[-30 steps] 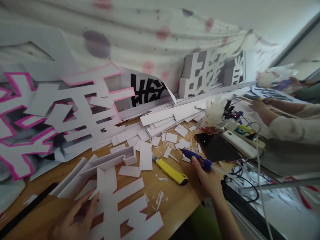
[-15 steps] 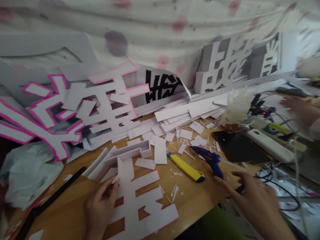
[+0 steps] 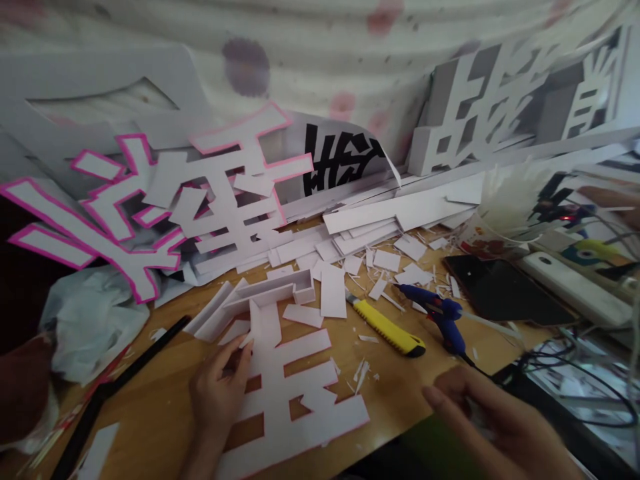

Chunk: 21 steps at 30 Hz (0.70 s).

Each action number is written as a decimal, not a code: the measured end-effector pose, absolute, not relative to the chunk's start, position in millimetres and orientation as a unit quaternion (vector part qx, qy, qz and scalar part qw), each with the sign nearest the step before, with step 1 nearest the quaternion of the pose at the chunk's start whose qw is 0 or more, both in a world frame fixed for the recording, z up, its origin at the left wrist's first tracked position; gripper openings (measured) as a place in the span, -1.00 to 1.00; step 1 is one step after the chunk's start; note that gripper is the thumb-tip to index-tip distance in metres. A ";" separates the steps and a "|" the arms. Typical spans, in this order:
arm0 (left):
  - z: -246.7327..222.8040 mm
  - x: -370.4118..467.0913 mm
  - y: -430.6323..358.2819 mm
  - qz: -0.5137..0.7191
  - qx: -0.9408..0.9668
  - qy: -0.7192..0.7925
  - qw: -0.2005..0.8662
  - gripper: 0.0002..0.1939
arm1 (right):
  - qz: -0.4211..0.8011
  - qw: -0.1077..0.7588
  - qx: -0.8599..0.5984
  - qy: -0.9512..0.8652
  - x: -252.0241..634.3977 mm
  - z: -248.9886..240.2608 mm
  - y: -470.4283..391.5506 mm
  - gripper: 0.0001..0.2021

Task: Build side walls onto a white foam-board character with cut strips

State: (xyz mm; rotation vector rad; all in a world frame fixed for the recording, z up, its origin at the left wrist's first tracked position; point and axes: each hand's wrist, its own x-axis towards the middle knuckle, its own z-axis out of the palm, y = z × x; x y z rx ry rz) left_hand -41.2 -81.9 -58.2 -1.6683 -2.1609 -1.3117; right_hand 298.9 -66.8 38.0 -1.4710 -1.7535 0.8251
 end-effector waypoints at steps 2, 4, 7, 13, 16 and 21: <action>-58.7 -41.1 -81.4 -0.437 -0.545 -0.713 0.059 -0.77 | 0.349 0.318 -0.520 -0.712 278.3 40.9 -62.8 -0.68; -56.9 -40.0 -80.5 -0.437 -0.548 -0.711 0.059 -0.78 | 0.372 0.306 -0.491 -0.726 259.5 39.5 -60.8 -0.70; -53.0 -37.5 -79.0 -0.448 -0.553 -0.701 0.049 -0.80 | 0.389 0.298 -0.460 -0.740 230.7 33.6 -54.8 -0.70; -53.7 -31.4 -79.4 -0.439 -0.575 -0.687 0.065 -0.85 | 0.397 0.334 -0.456 -0.723 155.3 10.3 -27.2 -0.74; -55.7 -28.9 -80.9 -0.416 -0.596 -0.683 0.064 -0.83 | 0.410 0.393 -0.474 -0.672 120.8 -8.7 -18.8 -0.77; -60.9 -27.1 -84.5 -0.405 -0.612 -0.678 0.046 -0.70 | 0.427 0.385 -0.523 -0.629 86.7 -29.2 -18.3 -0.80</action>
